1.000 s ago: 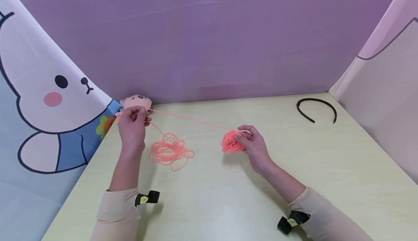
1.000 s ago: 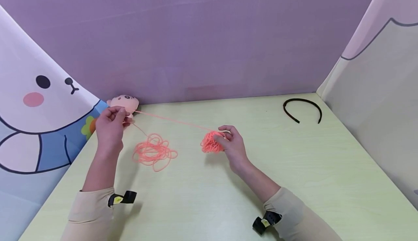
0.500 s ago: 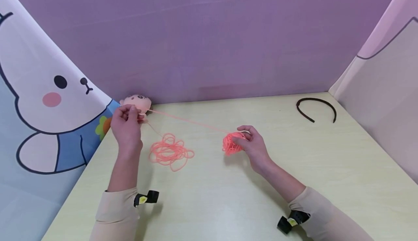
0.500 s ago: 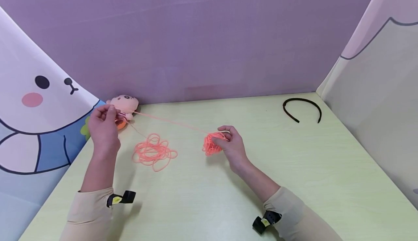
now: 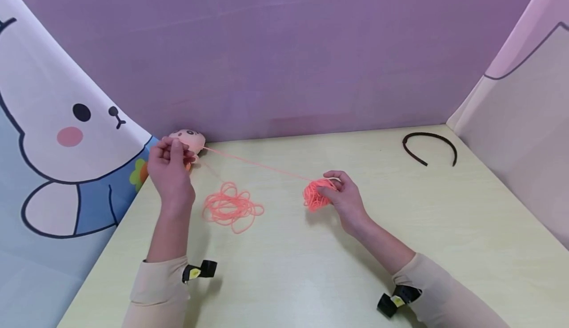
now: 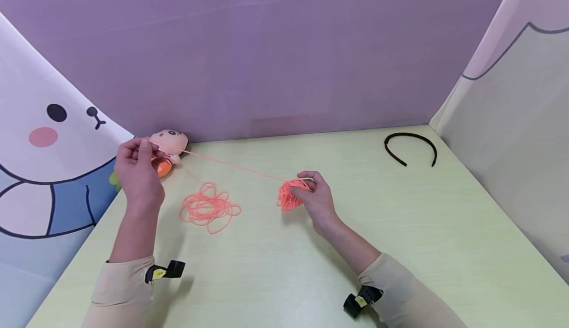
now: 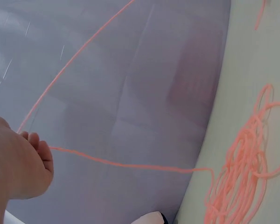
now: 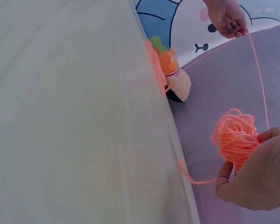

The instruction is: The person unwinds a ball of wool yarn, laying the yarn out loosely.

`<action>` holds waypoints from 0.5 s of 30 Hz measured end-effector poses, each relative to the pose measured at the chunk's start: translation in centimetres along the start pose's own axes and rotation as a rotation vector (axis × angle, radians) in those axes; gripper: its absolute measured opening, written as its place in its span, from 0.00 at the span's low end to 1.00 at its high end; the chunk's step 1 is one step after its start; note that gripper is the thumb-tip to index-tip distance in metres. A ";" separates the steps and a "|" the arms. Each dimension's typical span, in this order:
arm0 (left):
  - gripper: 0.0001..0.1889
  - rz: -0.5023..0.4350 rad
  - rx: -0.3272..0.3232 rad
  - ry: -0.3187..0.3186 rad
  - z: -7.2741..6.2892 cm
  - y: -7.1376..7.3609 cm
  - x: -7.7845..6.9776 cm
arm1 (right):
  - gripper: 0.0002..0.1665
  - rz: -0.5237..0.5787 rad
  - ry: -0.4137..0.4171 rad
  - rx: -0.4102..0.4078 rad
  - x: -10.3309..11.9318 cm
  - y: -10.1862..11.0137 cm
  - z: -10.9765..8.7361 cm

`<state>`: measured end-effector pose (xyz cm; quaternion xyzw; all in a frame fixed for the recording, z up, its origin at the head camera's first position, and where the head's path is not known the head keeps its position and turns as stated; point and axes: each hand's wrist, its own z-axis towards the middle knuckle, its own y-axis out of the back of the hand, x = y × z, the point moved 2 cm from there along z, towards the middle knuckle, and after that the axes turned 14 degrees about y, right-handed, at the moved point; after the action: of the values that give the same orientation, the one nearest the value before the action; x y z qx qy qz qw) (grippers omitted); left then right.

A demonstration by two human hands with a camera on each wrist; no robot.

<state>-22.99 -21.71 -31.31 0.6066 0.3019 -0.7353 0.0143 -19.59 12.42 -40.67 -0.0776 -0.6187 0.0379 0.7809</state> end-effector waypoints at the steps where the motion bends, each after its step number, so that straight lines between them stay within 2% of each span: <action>1: 0.12 -0.022 0.002 -0.020 -0.1 0.0 -0.1 | 0.22 -0.001 0.000 -0.002 0.0 0.0 0.0; 6: 0.15 -0.124 0.016 -0.077 -0.4 -0.2 -0.4 | 0.23 -0.001 -0.004 -0.013 0.1 -0.1 0.0; 10: 0.10 -0.173 0.072 -0.099 -0.5 -0.4 -0.3 | 0.23 -0.001 -0.008 -0.013 0.2 -0.1 0.1; 12: 0.07 -0.120 0.080 -0.081 -0.4 -0.4 -0.1 | 0.23 -0.003 -0.010 -0.014 0.2 -0.1 0.1; 15: 0.09 0.073 0.034 -0.019 -0.2 -0.4 0.4 | 0.23 -0.012 -0.013 -0.015 0.2 -0.1 0.1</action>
<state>-23.04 -21.15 -31.53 0.6104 0.2670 -0.7450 0.0340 -19.60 12.35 -40.45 -0.0795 -0.6244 0.0294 0.7765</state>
